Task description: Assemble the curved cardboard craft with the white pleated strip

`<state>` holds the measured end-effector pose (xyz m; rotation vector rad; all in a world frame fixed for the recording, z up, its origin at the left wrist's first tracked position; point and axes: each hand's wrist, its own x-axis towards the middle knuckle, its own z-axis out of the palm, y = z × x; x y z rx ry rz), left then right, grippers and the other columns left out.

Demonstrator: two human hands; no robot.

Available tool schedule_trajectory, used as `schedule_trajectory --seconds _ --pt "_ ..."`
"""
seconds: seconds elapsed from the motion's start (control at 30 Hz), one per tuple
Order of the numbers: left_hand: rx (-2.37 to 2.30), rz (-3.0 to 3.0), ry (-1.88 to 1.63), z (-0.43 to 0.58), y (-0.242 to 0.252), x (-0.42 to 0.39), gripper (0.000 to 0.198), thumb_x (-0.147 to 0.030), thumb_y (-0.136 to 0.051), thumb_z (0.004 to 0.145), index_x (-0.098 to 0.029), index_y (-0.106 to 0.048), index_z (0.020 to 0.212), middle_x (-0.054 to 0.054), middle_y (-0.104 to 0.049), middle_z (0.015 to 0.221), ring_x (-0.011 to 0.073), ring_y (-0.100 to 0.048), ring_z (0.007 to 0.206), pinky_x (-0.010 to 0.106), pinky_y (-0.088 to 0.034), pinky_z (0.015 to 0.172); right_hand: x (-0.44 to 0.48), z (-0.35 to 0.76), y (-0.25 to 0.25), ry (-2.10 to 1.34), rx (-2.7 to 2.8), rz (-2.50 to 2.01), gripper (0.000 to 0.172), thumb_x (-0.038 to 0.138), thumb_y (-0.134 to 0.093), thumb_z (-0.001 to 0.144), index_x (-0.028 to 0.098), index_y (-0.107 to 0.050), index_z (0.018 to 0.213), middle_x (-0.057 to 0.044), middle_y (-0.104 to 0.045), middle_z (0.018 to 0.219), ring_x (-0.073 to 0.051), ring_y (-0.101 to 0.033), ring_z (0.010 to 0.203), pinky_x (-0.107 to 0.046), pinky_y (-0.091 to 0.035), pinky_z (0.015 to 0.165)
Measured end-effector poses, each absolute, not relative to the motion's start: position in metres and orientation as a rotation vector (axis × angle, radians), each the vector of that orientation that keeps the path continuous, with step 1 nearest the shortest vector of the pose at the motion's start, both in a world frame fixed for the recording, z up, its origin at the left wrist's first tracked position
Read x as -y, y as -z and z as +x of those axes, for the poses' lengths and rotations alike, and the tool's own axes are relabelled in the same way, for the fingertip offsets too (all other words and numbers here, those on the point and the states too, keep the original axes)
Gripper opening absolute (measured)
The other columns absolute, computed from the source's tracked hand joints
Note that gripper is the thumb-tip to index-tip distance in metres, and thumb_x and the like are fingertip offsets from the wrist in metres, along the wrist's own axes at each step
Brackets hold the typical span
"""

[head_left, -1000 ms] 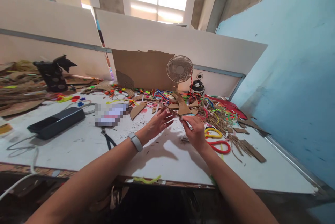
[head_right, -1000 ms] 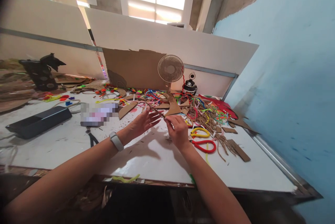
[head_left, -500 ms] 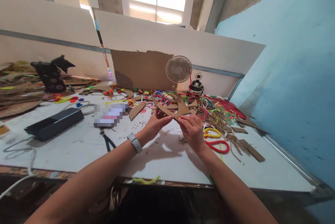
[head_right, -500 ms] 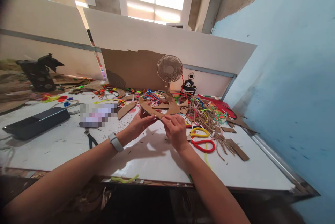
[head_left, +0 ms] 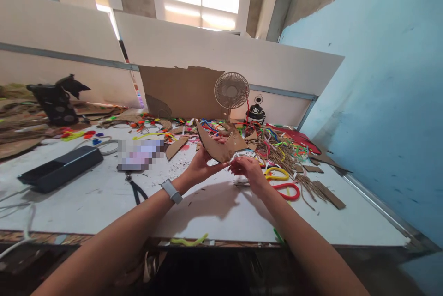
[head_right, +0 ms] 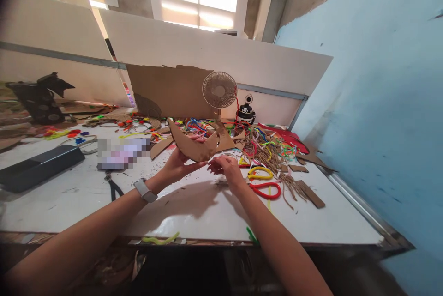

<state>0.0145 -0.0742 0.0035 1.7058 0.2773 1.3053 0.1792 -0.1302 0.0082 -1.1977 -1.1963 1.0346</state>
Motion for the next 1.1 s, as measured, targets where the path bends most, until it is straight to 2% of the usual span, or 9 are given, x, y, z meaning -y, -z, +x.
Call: schedule_trajectory --seconds 0.13,0.27,0.37,0.53,0.73,1.1 --pt "-0.313 1.891 -1.254 0.014 0.002 0.073 0.058 -0.027 -0.070 0.066 -0.018 -0.042 0.117 0.011 -0.052 0.119 0.0224 -0.051 0.110 0.036 -0.046 0.093 0.132 0.178 -0.008 -1.133 1.138 -1.198 0.024 0.038 -0.058 0.069 0.015 -0.064 0.068 -0.005 -0.067 0.067 -0.013 -0.059 0.058 -0.023 -0.045 0.055" --pt "-0.341 2.020 -1.295 0.014 0.003 0.072 0.055 -0.030 -0.069 0.067 -0.017 -0.045 0.115 0.011 -0.056 0.115 0.0241 -0.050 0.111 0.038 -0.046 0.093 0.132 0.179 -0.007 -1.165 1.131 -1.191 0.023 0.038 -0.064 0.064 0.016 -0.063 0.061 -0.002 -0.065 0.062 -0.012 -0.058 0.055 -0.022 -0.045 0.055" --pt "-0.361 2.058 -1.298 0.014 0.002 0.072 0.054 -0.032 -0.068 0.068 -0.016 -0.047 0.114 0.011 -0.058 0.111 0.0231 -0.055 0.105 0.036 -0.049 0.088 0.131 0.180 -0.005 -1.177 1.098 -1.151 0.024 0.039 -0.067 0.062 0.016 -0.061 0.057 0.000 -0.063 0.058 -0.011 -0.057 0.053 -0.023 -0.045 0.056" --pt "-0.342 2.051 -1.257 0.013 -0.001 0.074 0.048 -0.030 -0.068 0.068 -0.014 -0.050 0.109 0.010 -0.061 0.107 0.0194 -0.060 0.093 0.032 -0.052 0.082 0.129 0.183 0.000 -1.229 1.098 -1.125 0.023 0.038 -0.067 0.063 0.016 -0.062 0.058 -0.002 -0.065 0.062 -0.012 -0.059 0.055 -0.024 -0.047 0.059" --pt "-0.354 2.031 -1.228 0.011 -0.003 0.075 0.050 -0.030 -0.069 0.067 -0.013 -0.050 0.109 0.010 -0.061 0.108 0.0194 -0.060 0.094 0.031 -0.052 0.082 0.127 0.187 0.006 -1.241 1.127 -1.084 0.021 0.036 -0.064 0.066 0.015 -0.065 0.065 -0.003 -0.066 0.066 -0.012 -0.060 0.058 -0.024 -0.047 0.059" --pt "-0.351 2.021 -1.144 0.009 -0.006 0.078 0.044 -0.029 -0.069 0.068 -0.012 -0.053 0.106 0.010 -0.064 0.102 0.0190 -0.062 0.089 0.032 -0.053 0.079 0.126 0.187 0.008 -1.254 1.074 -1.098 0.021 0.036 -0.063 0.066 0.016 -0.064 0.065 -0.003 -0.067 0.066 -0.012 -0.059 0.055 -0.025 -0.046 0.057"
